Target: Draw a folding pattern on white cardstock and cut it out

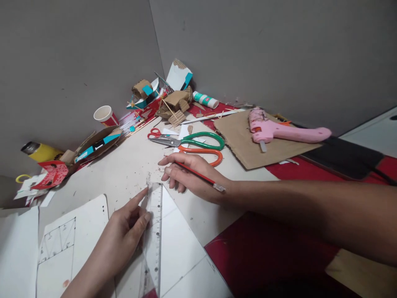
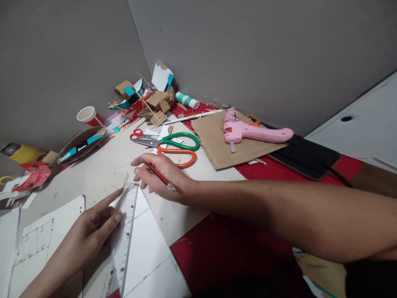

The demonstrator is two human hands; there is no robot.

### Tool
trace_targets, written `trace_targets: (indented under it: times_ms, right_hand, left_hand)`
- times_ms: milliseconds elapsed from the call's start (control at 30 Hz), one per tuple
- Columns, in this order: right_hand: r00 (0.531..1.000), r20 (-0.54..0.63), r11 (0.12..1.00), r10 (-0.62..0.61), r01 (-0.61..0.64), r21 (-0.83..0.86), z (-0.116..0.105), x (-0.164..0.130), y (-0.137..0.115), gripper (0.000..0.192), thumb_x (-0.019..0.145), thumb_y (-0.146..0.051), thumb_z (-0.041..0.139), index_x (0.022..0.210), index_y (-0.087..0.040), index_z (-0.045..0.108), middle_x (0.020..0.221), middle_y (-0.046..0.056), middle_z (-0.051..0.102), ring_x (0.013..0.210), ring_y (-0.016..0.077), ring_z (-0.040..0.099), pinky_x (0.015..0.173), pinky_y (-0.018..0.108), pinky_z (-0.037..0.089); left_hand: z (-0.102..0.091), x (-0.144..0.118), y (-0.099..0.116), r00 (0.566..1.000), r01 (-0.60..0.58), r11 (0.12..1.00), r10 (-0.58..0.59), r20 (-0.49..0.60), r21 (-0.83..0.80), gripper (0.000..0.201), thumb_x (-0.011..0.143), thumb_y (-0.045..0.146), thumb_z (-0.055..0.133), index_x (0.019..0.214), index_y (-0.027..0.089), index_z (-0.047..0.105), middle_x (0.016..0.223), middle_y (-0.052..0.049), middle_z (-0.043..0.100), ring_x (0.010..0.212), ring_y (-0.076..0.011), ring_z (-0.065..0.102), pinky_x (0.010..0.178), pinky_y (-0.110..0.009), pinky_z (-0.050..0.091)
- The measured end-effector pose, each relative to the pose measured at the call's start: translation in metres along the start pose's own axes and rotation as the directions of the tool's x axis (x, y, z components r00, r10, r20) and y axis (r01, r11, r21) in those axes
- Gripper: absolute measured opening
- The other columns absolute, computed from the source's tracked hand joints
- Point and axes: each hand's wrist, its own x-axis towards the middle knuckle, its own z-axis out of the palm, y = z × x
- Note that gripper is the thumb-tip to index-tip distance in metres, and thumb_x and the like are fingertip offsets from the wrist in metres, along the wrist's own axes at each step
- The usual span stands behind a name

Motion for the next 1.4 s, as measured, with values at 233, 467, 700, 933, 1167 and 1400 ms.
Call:
trace_targets:
  times_ms: [233,467,700,933,1167,1400]
  right_hand:
    - [0.996,-0.031,0.996,0.087,-0.087,0.016,0.002,0.0,-0.004,0.017,0.091,-0.012,0.051,0.106,-0.015,0.059,0.081,0.004,0.068,0.061,0.0098,0.06,0.048,0.017,0.048]
    - [0.995,-0.057,0.986,-0.078,0.069,-0.149,0.0,0.003,0.011,0.021,0.09,-0.017,0.051,0.109,-0.016,0.061,0.084,0.004,0.07,0.068,0.0127,0.065,0.062,0.024,0.053]
    - [0.93,0.238,0.72,-0.281,0.369,-0.588,-0.007,-0.016,0.004,0.053,0.084,-0.018,0.064,0.133,-0.008,0.05,0.122,0.018,0.065,0.112,0.0266,0.061,0.096,0.042,0.047]
    - [0.664,0.738,0.524,-0.116,0.673,-0.522,-0.035,-0.084,-0.007,0.075,0.078,-0.013,0.07,0.145,-0.011,0.038,0.136,0.019,0.055,0.127,0.0278,0.048,0.11,0.046,0.034]
    - [0.747,0.664,0.512,-0.039,0.585,-0.628,-0.02,-0.102,0.024,0.084,0.079,-0.038,0.073,0.149,-0.011,0.035,0.142,0.022,0.051,0.14,0.0321,0.036,0.118,0.054,0.015]
    - [0.768,0.64,0.455,-0.034,0.582,-0.674,0.004,-0.127,0.016,0.084,0.082,-0.04,0.069,0.15,-0.008,0.032,0.146,0.025,0.046,0.144,0.0353,0.03,0.118,0.057,0.013]
  left_hand:
    - [0.003,-0.006,-0.001,0.924,-0.192,0.84,0.329,-0.196,0.508,0.044,0.096,0.037,0.046,0.137,0.021,0.052,0.084,-0.004,0.069,0.062,-0.0168,0.062,0.055,-0.032,0.053]
    - [0.013,0.013,-0.013,0.768,-0.463,0.448,0.634,0.093,0.765,0.054,0.097,0.024,0.045,0.149,0.018,0.033,0.152,-0.012,0.044,0.144,-0.0284,0.031,0.112,-0.053,0.039]
    - [0.02,0.018,-0.023,0.819,-0.425,0.473,0.563,0.107,0.772,0.055,0.099,0.026,0.039,0.152,0.018,0.025,0.157,-0.011,0.035,0.146,-0.0261,0.028,0.113,-0.053,0.038]
    - [0.02,0.018,-0.021,0.823,-0.418,0.51,0.563,0.076,0.752,0.051,0.101,0.028,0.035,0.15,0.016,0.031,0.156,-0.011,0.038,0.145,-0.0243,0.03,0.115,-0.051,0.036]
    - [0.02,0.019,-0.024,0.818,-0.42,0.523,0.572,0.06,0.741,0.051,0.101,0.03,0.031,0.149,0.012,0.033,0.156,-0.014,0.038,0.146,-0.0251,0.029,0.117,-0.049,0.033]
    - [0.021,0.019,-0.021,0.81,-0.405,0.511,0.585,0.038,0.758,0.05,0.101,0.031,0.034,0.146,0.012,0.036,0.153,-0.016,0.042,0.143,-0.0274,0.035,0.114,-0.049,0.036]
